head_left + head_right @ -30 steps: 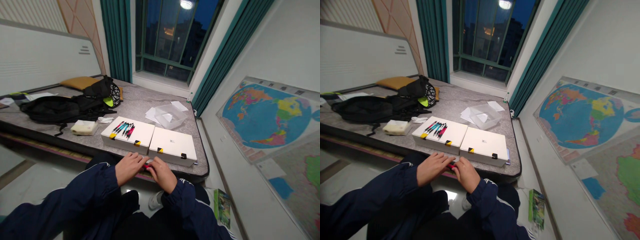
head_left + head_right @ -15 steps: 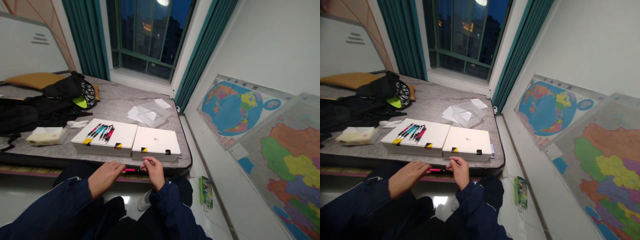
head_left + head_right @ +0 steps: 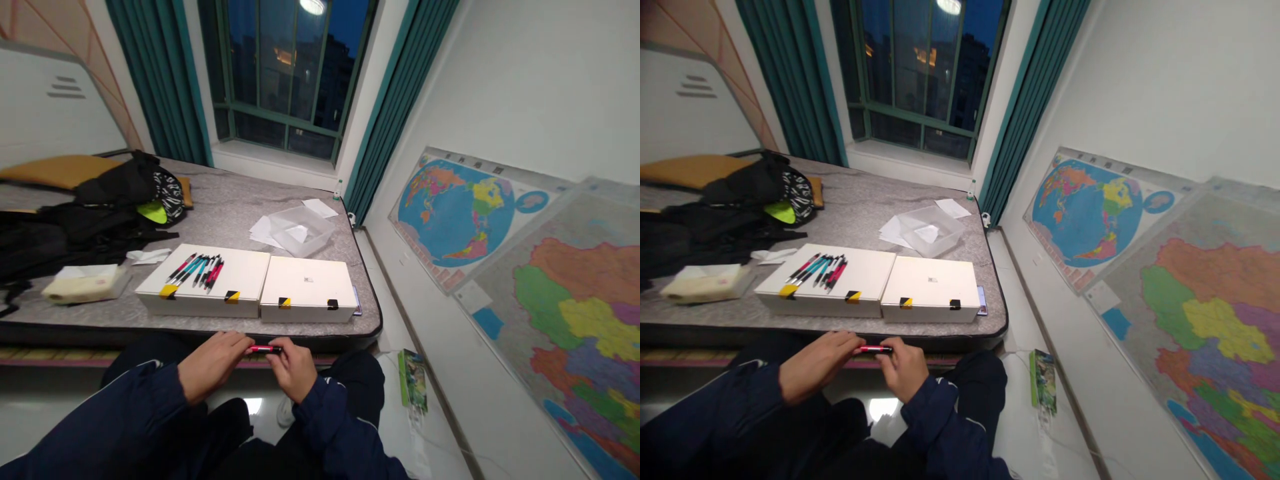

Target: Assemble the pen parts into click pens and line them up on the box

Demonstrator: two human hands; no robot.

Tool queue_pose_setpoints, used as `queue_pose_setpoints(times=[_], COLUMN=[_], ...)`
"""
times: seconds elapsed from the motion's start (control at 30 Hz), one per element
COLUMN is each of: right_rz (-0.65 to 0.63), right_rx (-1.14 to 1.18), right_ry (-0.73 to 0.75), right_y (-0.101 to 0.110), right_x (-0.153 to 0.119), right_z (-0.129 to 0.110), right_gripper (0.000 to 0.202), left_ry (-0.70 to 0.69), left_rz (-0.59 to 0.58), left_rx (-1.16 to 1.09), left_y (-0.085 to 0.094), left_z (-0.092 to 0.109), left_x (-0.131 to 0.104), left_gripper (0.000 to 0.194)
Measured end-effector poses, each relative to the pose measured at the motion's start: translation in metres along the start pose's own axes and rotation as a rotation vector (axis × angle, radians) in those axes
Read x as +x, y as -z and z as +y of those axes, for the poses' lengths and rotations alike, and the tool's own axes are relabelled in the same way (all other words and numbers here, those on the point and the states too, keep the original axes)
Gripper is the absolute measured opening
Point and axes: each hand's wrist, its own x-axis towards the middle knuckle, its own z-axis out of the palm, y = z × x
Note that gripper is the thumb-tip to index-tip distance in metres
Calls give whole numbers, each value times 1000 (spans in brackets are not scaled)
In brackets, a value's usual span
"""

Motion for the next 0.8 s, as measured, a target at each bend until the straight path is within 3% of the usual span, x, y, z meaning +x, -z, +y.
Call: queue_pose_setpoints(times=[0.1, 0.2, 0.33, 0.47, 0.57, 0.67, 0.73, 0.8], right_rz=[-52, -115, -139, -123, -100, -151, -168, -98], right_rx=[-237, -344, -231, -6, 78, 143, 147, 50], right_ry=[162, 223, 85, -67, -116, -131, -134, -126], right_y=[4, 5, 6, 4, 1, -1, -1, 2], right_x=[-3, -4, -4, 0, 4, 7, 8, 8], right_z=[3, 2, -6, -11, -11, -10, -9, -9], right_gripper=[17, 20, 28, 41, 50, 55, 57, 49], left_ry=[-32, -39, -87, -114, -86, -69, -77, -98], left_rz=[0, 30, 101, 159, 208, 253, 250, 220], left_rx=[-34, -47, -47, -14, 26, 81, 125, 166], left_y=[0, 1, 1, 0, 1, -1, -4, -7], left_z=[4, 8, 11, 15, 18, 16, 13, 9], left_x=[1, 0, -4, -8, -9, -6, -3, 1], left_gripper=[26, 28, 35, 68, 81, 67, 41, 19])
